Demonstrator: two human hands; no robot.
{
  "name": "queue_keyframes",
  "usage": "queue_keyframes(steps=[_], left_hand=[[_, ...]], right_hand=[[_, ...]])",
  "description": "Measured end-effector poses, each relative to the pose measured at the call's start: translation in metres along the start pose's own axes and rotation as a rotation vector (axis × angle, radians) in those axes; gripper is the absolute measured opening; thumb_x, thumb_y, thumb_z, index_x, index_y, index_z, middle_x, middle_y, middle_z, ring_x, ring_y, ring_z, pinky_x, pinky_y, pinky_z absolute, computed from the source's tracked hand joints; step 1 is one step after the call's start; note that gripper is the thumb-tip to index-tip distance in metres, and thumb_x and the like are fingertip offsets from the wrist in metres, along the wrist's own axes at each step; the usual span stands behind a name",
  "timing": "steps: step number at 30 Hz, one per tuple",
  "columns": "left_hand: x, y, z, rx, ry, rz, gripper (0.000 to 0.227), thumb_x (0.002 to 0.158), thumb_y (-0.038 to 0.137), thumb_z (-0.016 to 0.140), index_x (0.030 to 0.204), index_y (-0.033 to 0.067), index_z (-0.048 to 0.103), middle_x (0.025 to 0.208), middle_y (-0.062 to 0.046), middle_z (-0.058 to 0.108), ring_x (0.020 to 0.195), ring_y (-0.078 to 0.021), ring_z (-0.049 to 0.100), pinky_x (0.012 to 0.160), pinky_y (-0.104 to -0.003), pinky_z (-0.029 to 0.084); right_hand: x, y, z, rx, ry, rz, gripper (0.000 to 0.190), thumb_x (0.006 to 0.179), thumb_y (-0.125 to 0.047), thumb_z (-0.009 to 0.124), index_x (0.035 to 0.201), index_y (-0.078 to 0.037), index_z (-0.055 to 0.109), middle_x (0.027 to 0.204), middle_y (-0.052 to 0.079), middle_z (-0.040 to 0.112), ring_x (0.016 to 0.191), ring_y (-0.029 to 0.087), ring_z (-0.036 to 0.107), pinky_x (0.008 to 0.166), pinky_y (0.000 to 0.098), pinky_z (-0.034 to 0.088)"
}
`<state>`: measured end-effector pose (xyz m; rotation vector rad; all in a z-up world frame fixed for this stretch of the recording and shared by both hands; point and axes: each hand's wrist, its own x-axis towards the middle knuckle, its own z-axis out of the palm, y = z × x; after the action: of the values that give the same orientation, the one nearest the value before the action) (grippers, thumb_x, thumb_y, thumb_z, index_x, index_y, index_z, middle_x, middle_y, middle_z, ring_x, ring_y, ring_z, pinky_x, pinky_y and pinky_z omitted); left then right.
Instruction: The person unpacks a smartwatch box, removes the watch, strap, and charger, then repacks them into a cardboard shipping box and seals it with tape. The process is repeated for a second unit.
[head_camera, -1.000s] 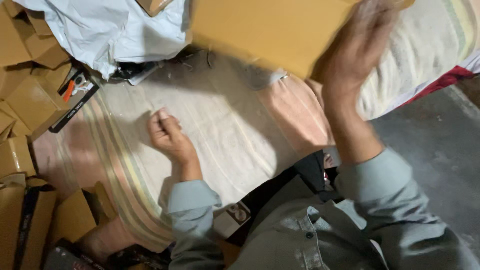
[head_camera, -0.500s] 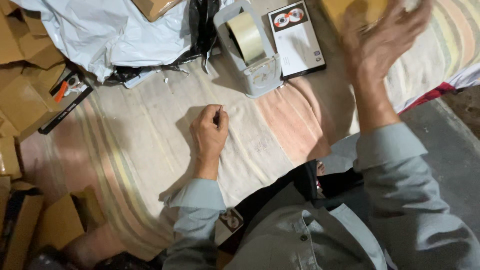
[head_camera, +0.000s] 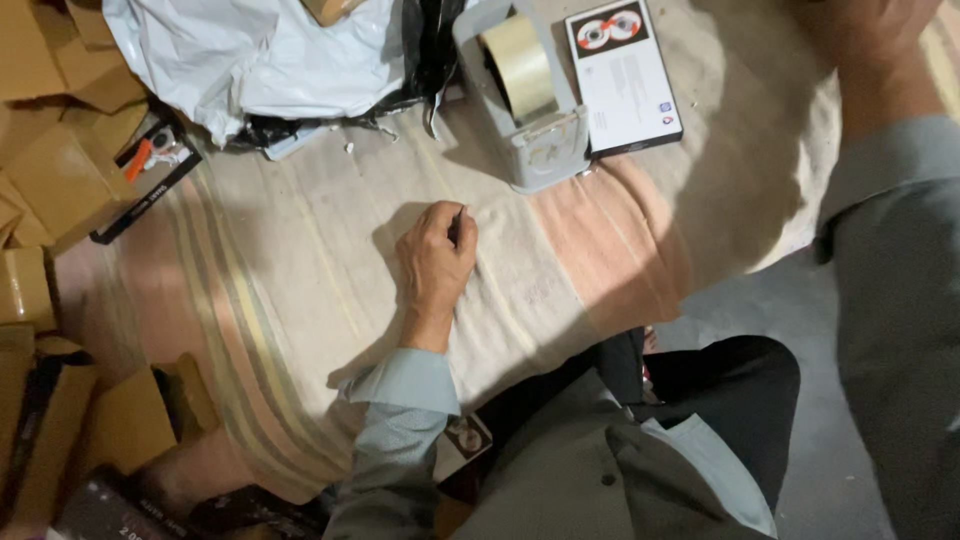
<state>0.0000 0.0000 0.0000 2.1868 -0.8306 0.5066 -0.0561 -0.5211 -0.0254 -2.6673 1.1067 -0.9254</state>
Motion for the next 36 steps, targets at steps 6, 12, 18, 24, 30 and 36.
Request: queue_keyframes(steps=[6,12,18,24,30,36], left_hand=[[0.003,0.000,0.002,-0.031,-0.009,-0.055,0.012,0.095,0.016,0.069,0.091,0.0054,0.066,0.086,-0.012,0.071,0.075,-0.0315,0.069,0.067,-0.043,0.054],[0.004,-0.001,0.000,-0.056,0.013,-0.011,0.010,0.096,0.015,0.068,0.093,0.0056,0.066,0.086,-0.012,0.070,0.076,-0.0312,0.069,0.068,-0.042,0.054],[0.004,0.002,-0.002,-0.081,0.028,-0.057,0.014,0.096,0.015,0.068,0.089,0.0041,0.066,0.080,-0.013,0.069,0.069,-0.0307,0.067,0.063,-0.042,0.051],[0.006,-0.001,-0.003,-0.261,0.054,-0.172,0.035,0.105,0.031,0.060,0.087,0.0027,0.069,0.071,-0.007,0.065,0.060,-0.0191,0.059,0.058,-0.036,0.045],[-0.006,0.015,-0.027,-0.708,0.104,-0.228,0.047,0.107,0.043,0.055,0.104,-0.0001,0.075,0.074,0.001,0.055,0.068,-0.0075,0.046,0.061,-0.030,0.037],[-0.007,0.034,-0.052,-0.532,0.272,-0.314,0.035,0.107,0.031,0.063,0.096,-0.0021,0.067,0.074,-0.004,0.061,0.070,-0.0087,0.052,0.062,-0.032,0.044]], right_hand=[[-0.066,-0.090,-0.068,0.449,0.180,-0.174,0.062,0.102,-0.041,0.067,0.146,-0.001,0.054,0.141,0.032,0.053,0.121,0.049,0.060,0.103,0.0551,0.051],[-0.113,-0.166,-0.038,0.172,-0.176,-0.172,0.100,0.076,-0.057,0.089,0.143,0.008,0.054,0.114,0.034,0.062,0.098,0.049,0.064,0.078,0.0593,0.052],[-0.094,-0.119,-0.028,0.595,-0.142,0.038,0.040,0.112,-0.037,0.068,0.118,0.002,0.074,0.102,0.021,0.075,0.096,0.033,0.075,0.088,0.0483,0.056],[-0.171,-0.109,-0.117,1.159,0.031,0.061,0.034,0.122,-0.026,0.056,0.103,0.002,0.061,0.077,0.003,0.051,0.058,0.010,0.039,0.049,0.0273,0.033],[-0.249,-0.209,-0.158,1.266,-0.169,0.049,0.026,0.120,-0.020,0.052,0.120,0.003,0.063,0.096,0.001,0.061,0.088,0.006,0.050,0.081,0.0230,0.044],[-0.264,-0.288,-0.125,1.158,-0.342,-0.133,0.029,0.110,-0.018,0.054,0.124,0.004,0.065,0.109,0.014,0.067,0.097,0.024,0.063,0.087,0.0362,0.052]])
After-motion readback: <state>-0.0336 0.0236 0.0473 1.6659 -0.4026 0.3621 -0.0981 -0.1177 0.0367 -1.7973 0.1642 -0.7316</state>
